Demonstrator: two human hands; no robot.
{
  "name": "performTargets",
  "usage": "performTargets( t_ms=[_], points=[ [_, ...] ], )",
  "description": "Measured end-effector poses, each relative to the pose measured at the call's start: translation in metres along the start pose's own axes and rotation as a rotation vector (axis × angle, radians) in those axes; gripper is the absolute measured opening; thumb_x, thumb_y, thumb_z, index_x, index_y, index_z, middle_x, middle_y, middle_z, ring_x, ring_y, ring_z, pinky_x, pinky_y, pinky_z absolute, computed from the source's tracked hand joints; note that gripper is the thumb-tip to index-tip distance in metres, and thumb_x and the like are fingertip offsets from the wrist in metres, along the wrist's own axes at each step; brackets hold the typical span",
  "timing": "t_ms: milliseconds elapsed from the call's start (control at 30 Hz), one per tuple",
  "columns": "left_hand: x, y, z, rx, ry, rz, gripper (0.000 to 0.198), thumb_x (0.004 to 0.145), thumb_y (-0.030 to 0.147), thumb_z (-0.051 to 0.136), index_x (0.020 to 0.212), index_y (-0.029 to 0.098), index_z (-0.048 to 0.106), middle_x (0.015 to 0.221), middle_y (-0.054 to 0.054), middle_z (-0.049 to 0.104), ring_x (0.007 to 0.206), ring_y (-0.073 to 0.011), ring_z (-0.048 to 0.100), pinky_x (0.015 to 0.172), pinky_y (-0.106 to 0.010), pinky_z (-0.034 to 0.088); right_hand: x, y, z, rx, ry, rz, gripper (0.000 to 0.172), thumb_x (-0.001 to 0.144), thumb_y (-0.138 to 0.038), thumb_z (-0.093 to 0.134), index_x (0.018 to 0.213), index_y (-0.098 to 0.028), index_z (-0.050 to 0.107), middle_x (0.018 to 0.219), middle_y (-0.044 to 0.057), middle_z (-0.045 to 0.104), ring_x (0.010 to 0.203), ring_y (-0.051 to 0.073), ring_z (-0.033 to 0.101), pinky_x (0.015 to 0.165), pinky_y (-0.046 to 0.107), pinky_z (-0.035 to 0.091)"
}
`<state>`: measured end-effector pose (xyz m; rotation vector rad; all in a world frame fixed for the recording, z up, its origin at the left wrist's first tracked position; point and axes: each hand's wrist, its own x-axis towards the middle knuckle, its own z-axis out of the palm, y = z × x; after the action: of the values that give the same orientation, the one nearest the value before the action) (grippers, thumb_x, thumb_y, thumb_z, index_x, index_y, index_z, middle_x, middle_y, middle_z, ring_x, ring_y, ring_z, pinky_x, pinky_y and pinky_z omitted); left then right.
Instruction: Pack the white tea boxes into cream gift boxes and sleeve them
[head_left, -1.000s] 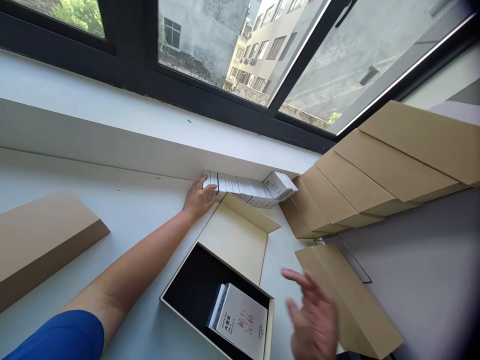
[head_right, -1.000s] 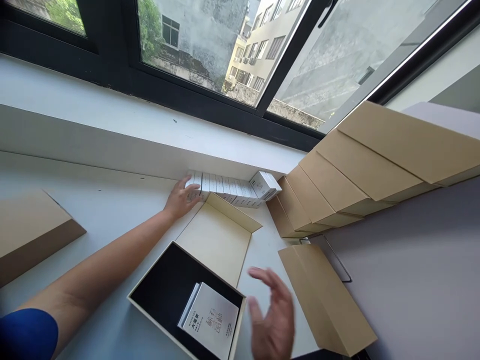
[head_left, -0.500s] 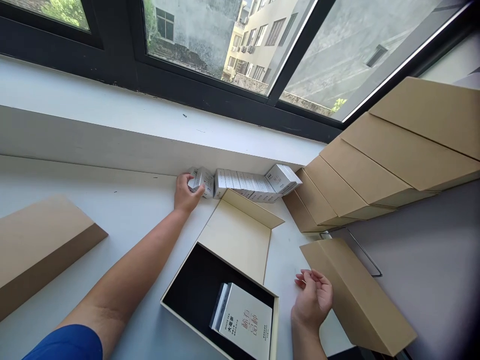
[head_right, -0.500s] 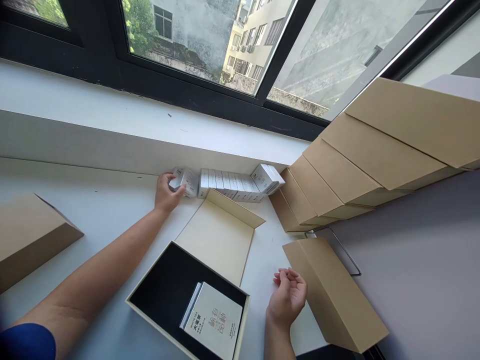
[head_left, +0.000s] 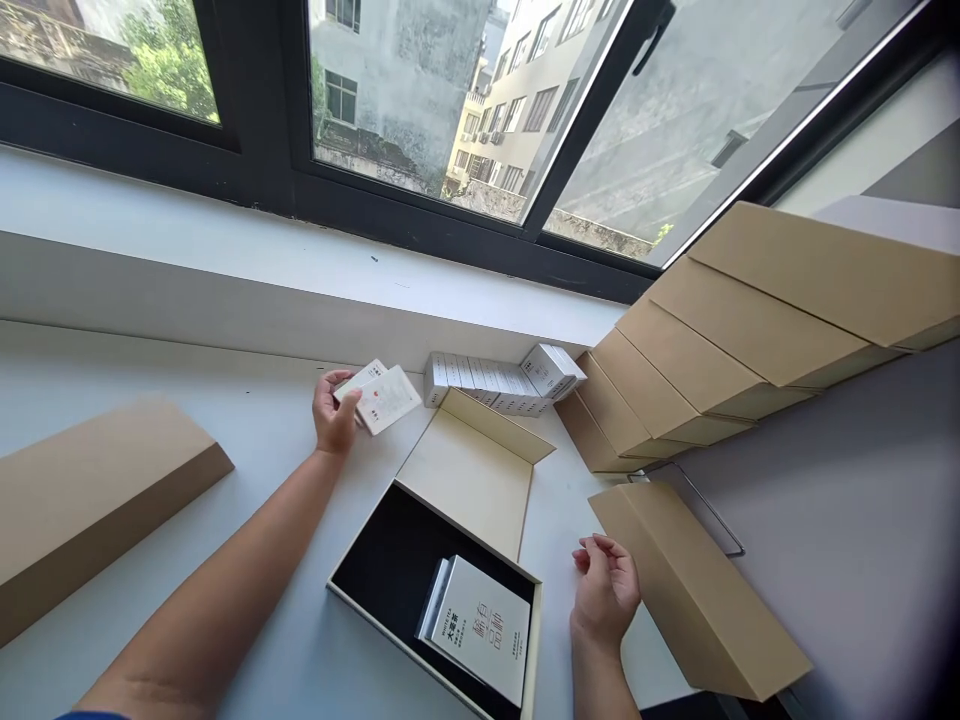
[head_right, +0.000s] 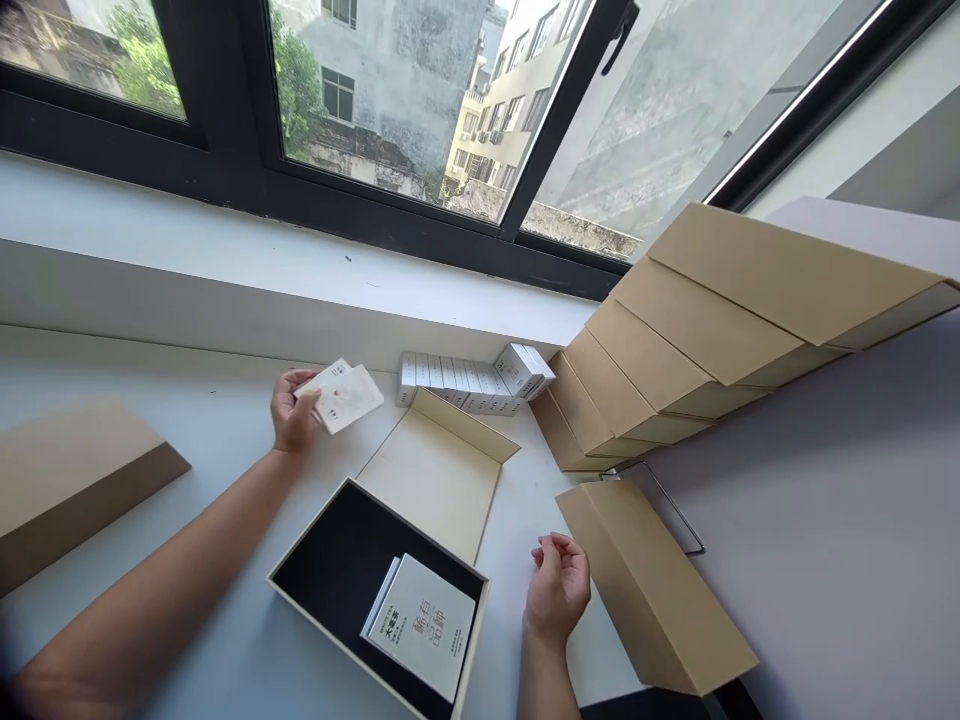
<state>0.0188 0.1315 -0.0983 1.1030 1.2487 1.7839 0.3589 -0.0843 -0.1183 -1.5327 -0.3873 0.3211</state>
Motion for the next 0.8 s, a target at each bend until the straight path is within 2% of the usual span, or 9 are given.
performTargets(
  t_ms=[100,200,267,333,433,533,600,667,800],
  points=[
    [-0.004,0.005,-0.024,0.051,-0.101,-0.077,0.034,0.077,0.046,0.05,0.099,0.02,0.056,0.095,-0.006,0.066,0.078,-0.0203,0.068,0.061,-0.028,0.053,0.001,0.002,-0.001,-0.018,-0.023,0.005,0.029,0.067,-0.035,0.073,0.088,-0.019,0.063,0.081,-0.001,0.062,0.066,0.011,0.056,0.066,0.026,0.048],
    [-0.007,0.014,-0.049,0.195,-0.252,-0.174,0.035,0.077,0.049,0.058,0.094,0.019,0.063,0.081,-0.006,0.068,0.066,-0.0225,0.067,0.055,-0.032,0.052,0.003,0.005,-0.001,-0.045,-0.067,0.001,0.029,0.067,-0.036,0.073,0.088,-0.019,0.064,0.082,-0.001,0.061,0.067,0.012,0.055,0.067,0.027,0.047],
    [-0.008,0.024,-0.066,0.31,-0.323,-0.203,0.039,0.076,0.051,0.062,0.096,0.018,0.067,0.088,-0.009,0.071,0.073,-0.0272,0.07,0.064,-0.039,0.056,0.003,0.007,-0.001,-0.065,-0.102,-0.008,0.029,0.068,-0.037,0.074,0.089,-0.019,0.065,0.083,-0.001,0.062,0.068,0.012,0.055,0.068,0.027,0.046],
    [-0.01,0.037,-0.08,0.406,-0.359,-0.184,0.044,0.074,0.053,0.066,0.102,0.019,0.07,0.109,-0.012,0.072,0.099,-0.0349,0.07,0.087,-0.051,0.055,0.003,0.008,0.0,-0.08,-0.133,-0.021,0.03,0.069,-0.039,0.074,0.091,-0.02,0.066,0.084,-0.001,0.062,0.071,0.013,0.055,0.07,0.028,0.045],
    [-0.016,0.053,-0.094,0.611,-0.505,-0.056,0.064,0.063,0.057,0.079,0.117,0.026,0.069,0.137,-0.01,0.063,0.142,-0.0413,0.041,0.121,-0.064,0.02,0.001,0.008,0.0,-0.086,-0.175,-0.039,0.032,0.071,-0.042,0.074,0.093,-0.02,0.066,0.086,-0.001,0.062,0.074,0.013,0.056,0.074,0.028,0.045],
    [-0.027,0.058,-0.099,0.899,-0.71,0.101,0.084,0.053,0.059,0.085,0.126,0.025,0.062,0.143,-0.013,0.057,0.149,-0.0447,0.028,0.121,-0.07,-0.002,0.0,0.007,0.001,-0.085,-0.185,-0.05,0.033,0.07,-0.042,0.074,0.093,-0.02,0.065,0.087,-0.001,0.062,0.074,0.013,0.056,0.074,0.029,0.045],
    [-0.034,0.057,-0.099,0.972,-0.722,0.188,0.074,0.059,0.055,0.083,0.122,0.023,0.062,0.139,-0.015,0.06,0.146,-0.0452,0.032,0.119,-0.073,0.001,-0.001,0.007,0.001,-0.086,-0.175,-0.05,0.033,0.069,-0.042,0.074,0.092,-0.02,0.065,0.087,-0.001,0.061,0.073,0.013,0.055,0.073,0.029,0.045],
    [-0.039,0.058,-0.099,0.961,-0.706,0.256,0.048,0.07,0.045,0.077,0.112,0.024,0.063,0.129,-0.011,0.066,0.143,-0.041,0.038,0.119,-0.073,0.006,-0.001,0.007,0.001,-0.088,-0.17,-0.045,0.033,0.069,-0.042,0.073,0.092,-0.019,0.065,0.086,-0.001,0.061,0.072,0.013,0.055,0.073,0.029,0.045],
    [-0.041,0.068,-0.099,0.781,-0.654,0.505,0.011,0.084,0.02,0.058,0.092,0.025,0.061,0.11,-0.004,0.072,0.125,-0.0262,0.058,0.122,-0.06,0.025,0.0,0.007,0.002,-0.102,-0.172,-0.044,0.035,0.069,-0.043,0.073,0.092,-0.019,0.065,0.087,0.0,0.061,0.071,0.014,0.056,0.073,0.031,0.046]
  ],
)
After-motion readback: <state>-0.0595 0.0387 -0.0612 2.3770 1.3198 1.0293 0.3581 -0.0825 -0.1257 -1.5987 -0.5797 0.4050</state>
